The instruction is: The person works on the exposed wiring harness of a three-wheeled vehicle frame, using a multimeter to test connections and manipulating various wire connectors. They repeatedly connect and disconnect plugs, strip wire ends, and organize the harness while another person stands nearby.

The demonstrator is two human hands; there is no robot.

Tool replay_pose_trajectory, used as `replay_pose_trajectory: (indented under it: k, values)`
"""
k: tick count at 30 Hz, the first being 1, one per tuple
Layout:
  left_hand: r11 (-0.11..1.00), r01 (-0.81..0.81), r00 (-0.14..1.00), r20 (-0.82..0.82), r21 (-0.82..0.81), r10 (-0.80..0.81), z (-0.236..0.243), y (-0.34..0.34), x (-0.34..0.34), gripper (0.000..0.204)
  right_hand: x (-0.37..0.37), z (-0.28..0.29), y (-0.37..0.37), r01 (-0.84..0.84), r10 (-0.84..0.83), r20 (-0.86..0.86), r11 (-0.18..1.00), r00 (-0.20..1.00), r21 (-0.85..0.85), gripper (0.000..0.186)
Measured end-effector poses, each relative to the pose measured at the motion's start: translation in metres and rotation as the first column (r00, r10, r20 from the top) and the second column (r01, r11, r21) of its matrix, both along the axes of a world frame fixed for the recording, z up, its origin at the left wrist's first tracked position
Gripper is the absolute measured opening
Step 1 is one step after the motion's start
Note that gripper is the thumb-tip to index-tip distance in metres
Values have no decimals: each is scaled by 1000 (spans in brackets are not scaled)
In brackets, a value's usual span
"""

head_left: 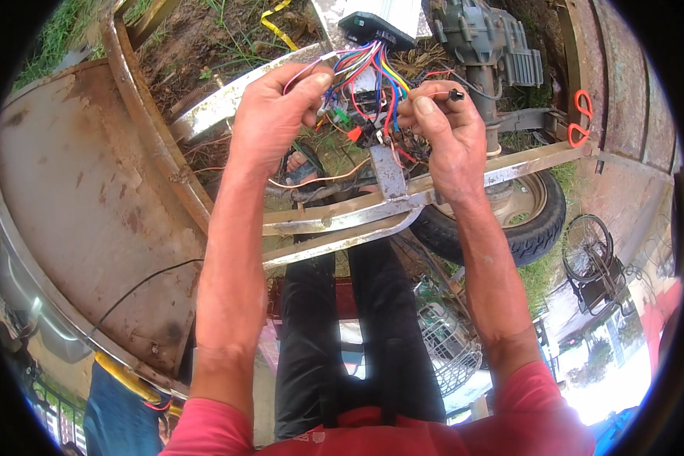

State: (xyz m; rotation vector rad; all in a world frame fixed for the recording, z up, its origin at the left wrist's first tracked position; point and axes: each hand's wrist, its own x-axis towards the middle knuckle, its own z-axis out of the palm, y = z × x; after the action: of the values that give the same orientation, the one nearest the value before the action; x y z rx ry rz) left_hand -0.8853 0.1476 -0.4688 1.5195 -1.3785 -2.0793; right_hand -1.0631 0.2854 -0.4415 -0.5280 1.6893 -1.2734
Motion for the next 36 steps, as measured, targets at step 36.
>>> replay_pose_trajectory:
  k: [36]
  values:
    - [965, 212, 970, -152, 151, -189, -19, -49, -9, 12, -1, 0, -6, 67, -65, 55, 997, 996, -49, 22]
